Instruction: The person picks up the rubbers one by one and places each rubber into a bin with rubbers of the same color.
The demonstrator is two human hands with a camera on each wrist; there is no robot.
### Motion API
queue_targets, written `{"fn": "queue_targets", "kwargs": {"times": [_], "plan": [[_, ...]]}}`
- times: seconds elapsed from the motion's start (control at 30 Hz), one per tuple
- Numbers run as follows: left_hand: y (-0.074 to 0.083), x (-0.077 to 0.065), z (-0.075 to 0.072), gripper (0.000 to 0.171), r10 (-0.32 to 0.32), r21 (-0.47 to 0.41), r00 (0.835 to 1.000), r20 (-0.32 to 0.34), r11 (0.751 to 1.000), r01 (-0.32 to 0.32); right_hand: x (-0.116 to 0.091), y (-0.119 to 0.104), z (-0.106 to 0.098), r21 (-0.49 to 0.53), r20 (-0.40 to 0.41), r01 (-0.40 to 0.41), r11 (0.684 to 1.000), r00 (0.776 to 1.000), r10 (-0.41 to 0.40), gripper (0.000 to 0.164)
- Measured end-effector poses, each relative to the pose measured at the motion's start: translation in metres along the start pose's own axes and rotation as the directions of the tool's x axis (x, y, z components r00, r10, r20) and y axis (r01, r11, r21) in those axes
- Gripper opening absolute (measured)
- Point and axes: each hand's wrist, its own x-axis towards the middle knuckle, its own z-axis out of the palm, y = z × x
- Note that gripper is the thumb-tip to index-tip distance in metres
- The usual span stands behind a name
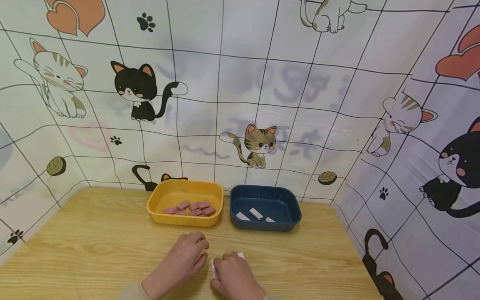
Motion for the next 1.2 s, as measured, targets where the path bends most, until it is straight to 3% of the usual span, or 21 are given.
{"fn": "queue_targets", "kwargs": {"times": [0.2, 0.37, 0.6, 1.0, 1.2], "plan": [[0.000, 0.001, 0.001, 0.012, -0.002, -0.001, 1.000, 0.005, 1.000, 0.002, 0.005, -0.001, 0.001, -0.042, 0.018, -0.015, 0.999, 1.000, 0.016, 0.020], [0.000, 0.002, 0.000, 0.012, -0.001, -0.008, 1.000, 0.003, 1.000, 0.001, 0.003, 0.001, 0.003, -0.038, -0.034, 0.017, 0.999, 0.999, -0.018, 0.019], [0.000, 0.003, 0.000, 0.013, -0.001, -0.016, 1.000, 0.009, 1.000, 0.001, -0.003, 0.005, -0.003, 0.124, -0.036, -0.050, 0.991, 0.998, 0.055, 0.013], [0.002, 0.006, 0.002, 0.013, 0.014, -0.005, 1.000, 0.008, 1.000, -0.014, -0.012, 0.022, -0.016, 0.150, -0.225, -0.072, 0.986, 0.969, 0.105, 0.012], [0.004, 0.008, 0.002, 0.009, 0.023, -0.018, 1.000, 0.014, 1.000, -0.022, -0.012, 0.030, -0.025, 0.117, -0.328, -0.094, 0.989, 0.936, 0.128, 0.016]]}}
